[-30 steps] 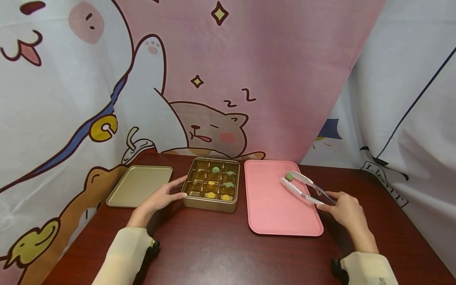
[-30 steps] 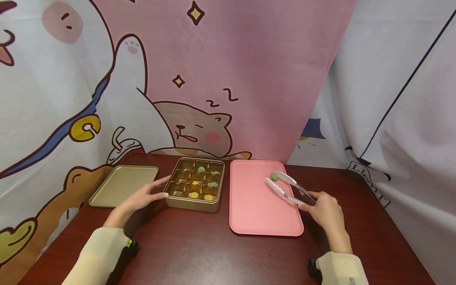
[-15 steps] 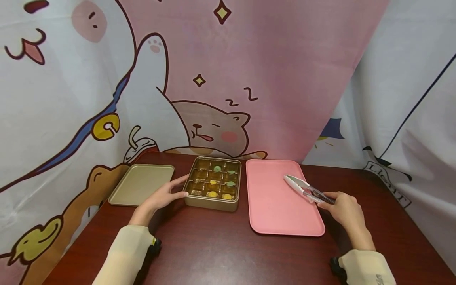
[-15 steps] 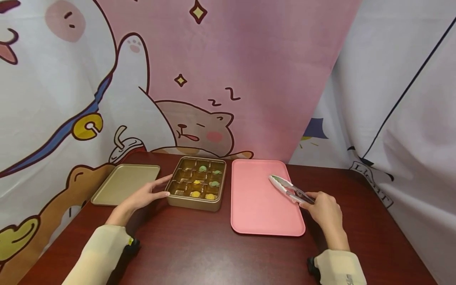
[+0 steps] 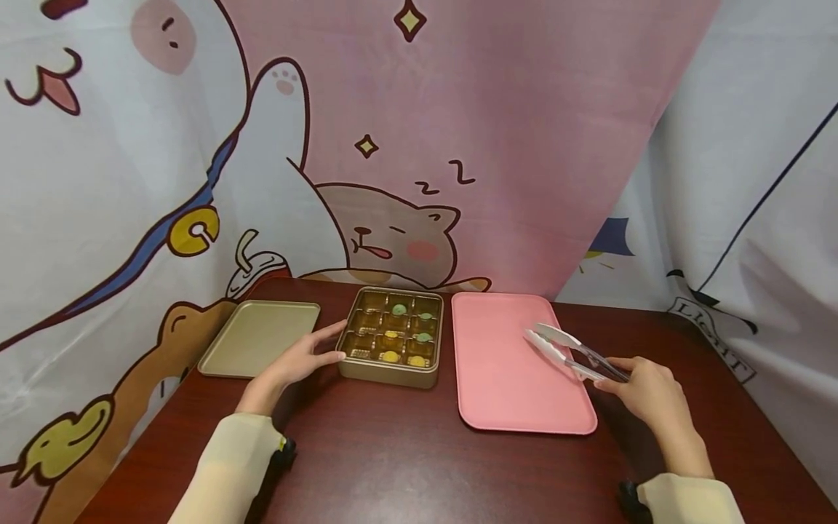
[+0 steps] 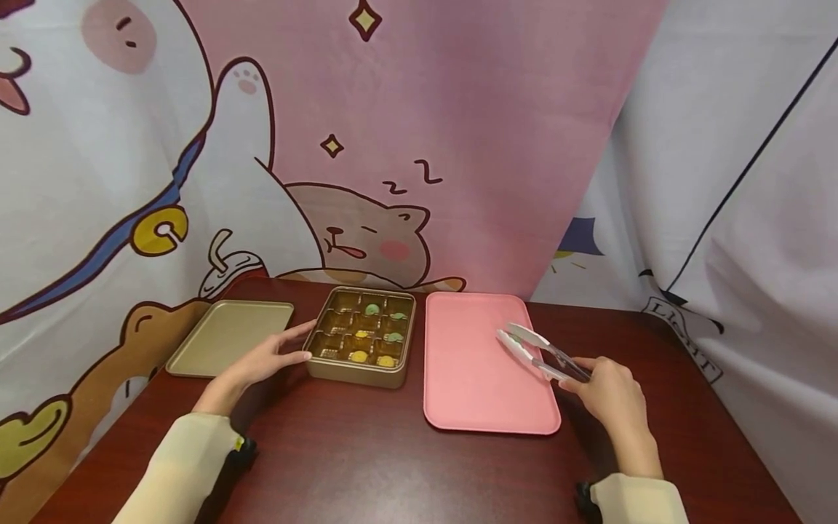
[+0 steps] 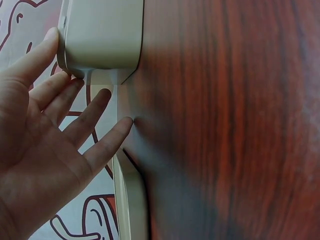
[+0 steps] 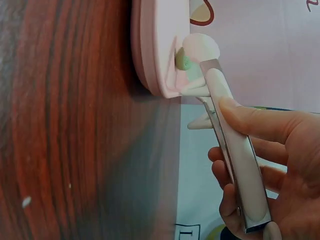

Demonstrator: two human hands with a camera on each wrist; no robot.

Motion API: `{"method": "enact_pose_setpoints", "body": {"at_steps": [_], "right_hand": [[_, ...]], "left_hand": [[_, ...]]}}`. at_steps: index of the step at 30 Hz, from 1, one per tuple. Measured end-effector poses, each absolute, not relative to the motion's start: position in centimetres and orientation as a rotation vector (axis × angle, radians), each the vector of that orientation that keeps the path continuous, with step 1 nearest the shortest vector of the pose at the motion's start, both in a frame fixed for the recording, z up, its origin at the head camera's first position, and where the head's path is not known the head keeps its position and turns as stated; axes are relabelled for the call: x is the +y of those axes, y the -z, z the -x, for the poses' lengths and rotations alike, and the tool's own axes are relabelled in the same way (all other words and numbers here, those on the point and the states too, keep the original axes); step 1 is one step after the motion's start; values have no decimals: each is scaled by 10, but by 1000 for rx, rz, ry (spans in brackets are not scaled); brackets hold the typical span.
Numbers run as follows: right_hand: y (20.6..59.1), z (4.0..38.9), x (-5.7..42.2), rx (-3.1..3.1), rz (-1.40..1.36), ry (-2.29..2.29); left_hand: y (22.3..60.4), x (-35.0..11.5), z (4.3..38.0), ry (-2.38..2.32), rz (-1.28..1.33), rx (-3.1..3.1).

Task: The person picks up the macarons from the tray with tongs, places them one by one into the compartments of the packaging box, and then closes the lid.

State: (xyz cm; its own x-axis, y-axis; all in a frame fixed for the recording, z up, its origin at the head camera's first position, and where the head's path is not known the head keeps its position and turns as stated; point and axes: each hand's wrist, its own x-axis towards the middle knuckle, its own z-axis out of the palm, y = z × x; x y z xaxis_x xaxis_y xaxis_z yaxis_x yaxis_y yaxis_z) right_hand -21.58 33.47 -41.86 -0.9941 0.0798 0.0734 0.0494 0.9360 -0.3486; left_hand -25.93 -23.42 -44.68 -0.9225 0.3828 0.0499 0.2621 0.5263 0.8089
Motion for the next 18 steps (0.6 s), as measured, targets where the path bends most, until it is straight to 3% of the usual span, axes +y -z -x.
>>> {"method": "enact_pose_setpoints", "body": {"at_steps": [18], "right_hand": [[404,198,340,-3085,151,-434]], "left_hand": [[446,-235,259,-1351,-538,2629]]}}
